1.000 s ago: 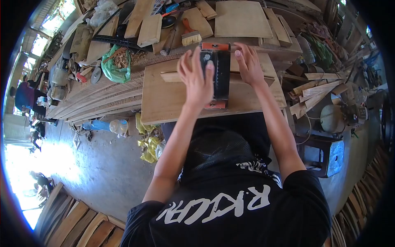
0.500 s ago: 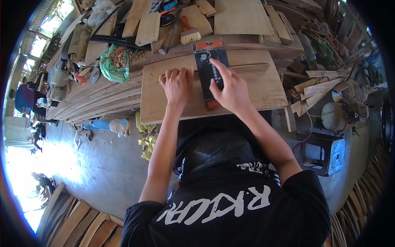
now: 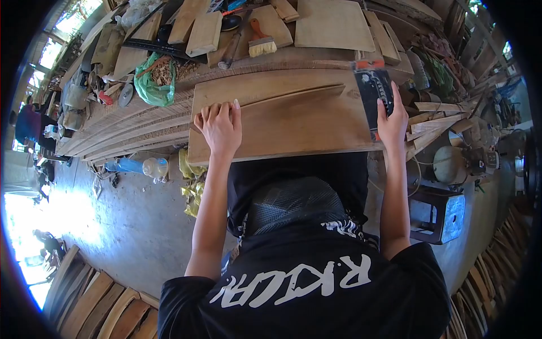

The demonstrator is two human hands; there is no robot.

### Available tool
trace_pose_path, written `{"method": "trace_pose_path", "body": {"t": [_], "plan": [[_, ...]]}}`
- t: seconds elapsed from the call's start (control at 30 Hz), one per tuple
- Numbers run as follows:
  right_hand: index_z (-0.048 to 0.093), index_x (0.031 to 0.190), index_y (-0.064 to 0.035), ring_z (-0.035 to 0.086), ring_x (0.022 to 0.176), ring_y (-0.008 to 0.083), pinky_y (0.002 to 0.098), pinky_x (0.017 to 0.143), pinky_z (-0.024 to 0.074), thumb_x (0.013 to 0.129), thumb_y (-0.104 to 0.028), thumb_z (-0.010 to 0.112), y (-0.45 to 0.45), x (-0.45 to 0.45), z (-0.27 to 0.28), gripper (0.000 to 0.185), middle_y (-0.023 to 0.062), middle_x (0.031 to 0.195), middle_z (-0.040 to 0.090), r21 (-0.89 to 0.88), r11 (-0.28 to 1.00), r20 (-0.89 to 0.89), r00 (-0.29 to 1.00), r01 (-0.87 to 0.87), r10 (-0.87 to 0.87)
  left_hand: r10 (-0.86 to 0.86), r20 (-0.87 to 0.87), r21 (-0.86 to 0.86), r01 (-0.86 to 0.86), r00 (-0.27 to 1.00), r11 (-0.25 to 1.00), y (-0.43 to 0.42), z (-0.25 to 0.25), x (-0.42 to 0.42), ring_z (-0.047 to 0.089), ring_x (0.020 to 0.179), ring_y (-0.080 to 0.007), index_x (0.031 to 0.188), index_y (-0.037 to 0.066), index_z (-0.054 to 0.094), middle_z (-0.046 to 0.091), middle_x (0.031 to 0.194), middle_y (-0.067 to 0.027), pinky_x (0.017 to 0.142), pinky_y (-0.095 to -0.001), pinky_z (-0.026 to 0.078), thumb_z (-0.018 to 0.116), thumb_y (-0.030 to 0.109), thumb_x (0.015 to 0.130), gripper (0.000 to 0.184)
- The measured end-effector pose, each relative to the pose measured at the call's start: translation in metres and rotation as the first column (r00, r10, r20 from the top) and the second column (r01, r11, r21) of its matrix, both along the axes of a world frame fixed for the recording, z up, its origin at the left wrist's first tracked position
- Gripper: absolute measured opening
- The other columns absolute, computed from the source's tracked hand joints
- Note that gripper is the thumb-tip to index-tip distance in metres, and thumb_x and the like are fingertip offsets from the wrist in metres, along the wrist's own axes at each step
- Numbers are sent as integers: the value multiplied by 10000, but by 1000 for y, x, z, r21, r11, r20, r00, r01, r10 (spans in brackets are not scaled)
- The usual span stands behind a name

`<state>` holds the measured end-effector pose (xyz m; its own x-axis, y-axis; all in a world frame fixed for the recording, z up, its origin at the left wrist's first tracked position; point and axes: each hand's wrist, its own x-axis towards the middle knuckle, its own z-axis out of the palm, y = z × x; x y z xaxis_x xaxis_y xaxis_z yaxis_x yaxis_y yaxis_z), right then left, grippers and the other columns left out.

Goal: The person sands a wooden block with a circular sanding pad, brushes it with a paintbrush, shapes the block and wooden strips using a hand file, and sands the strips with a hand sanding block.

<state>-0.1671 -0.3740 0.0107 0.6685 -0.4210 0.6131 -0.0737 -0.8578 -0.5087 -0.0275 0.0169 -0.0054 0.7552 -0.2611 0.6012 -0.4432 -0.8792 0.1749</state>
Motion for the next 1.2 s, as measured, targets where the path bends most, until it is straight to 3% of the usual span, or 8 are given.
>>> {"method": "trace_pose_path", "body": {"t": [0.13,0.17,0.27,0.4,0.5,0.73,0.93,1.2], "plan": [[606,1293,-51,660,1122,421,470,953,520,881,-48,694,7,1,20,421,206,1202,691,-64,996,-84,995,-64,59,-21,42,-31,22,999,999,1,-4,-1,599,969,-288,869,103,698,677,902,-76,972,-482,364,551,359,1042,341],[623,1220,-54,669,1065,399,453,918,524,832,-54,724,9,4,25,401,187,1110,700,-85,992,-32,995,-94,91,-18,44,-26,19,999,999,2,-4,-1,600,968,-289,870,104,700,678,898,-75,971,-485,364,554,357,1040,338],[649,1166,-56,683,1021,375,433,886,534,804,-92,758,9,13,29,381,163,1068,706,-112,992,32,997,-65,69,6,41,-10,-5,999,1000,3,-6,2,604,961,-291,863,103,709,682,883,-73,964,-490,365,559,354,1034,339],[681,1059,-49,690,944,345,419,842,536,794,-155,799,18,28,37,309,133,996,701,-166,983,116,988,-82,102,33,-32,-21,-34,999,999,-2,-3,6,602,958,-301,790,93,697,697,864,-87,961,-498,363,573,341,1012,355],[691,988,-45,679,895,330,416,813,533,806,-192,815,21,47,35,264,119,944,683,-202,972,151,976,-124,156,35,10,-24,-35,999,999,-3,-4,9,603,937,-306,770,90,690,696,844,-89,947,-493,368,569,346,1009,371],[672,982,-25,668,892,344,431,795,526,815,-215,797,21,67,17,282,142,944,679,-256,932,175,936,-257,306,49,13,-28,-48,999,998,-3,-6,9,605,924,-294,766,99,694,688,830,-72,930,-482,370,577,341,1004,359],[669,973,-18,664,848,342,419,758,507,819,-257,775,8,63,-5,304,157,886,683,-15,971,170,957,-238,237,53,25,-19,-52,998,998,-3,-7,9,616,901,-280,771,118,699,686,825,-45,923,-480,365,593,339,1002,336],[677,955,-29,647,839,327,423,773,499,799,-254,771,5,71,-7,290,129,884,702,-36,968,184,951,-247,249,61,40,-18,-60,997,998,-4,-7,9,622,909,-277,768,120,698,691,832,-41,924,-490,362,592,340,1001,337]]}}
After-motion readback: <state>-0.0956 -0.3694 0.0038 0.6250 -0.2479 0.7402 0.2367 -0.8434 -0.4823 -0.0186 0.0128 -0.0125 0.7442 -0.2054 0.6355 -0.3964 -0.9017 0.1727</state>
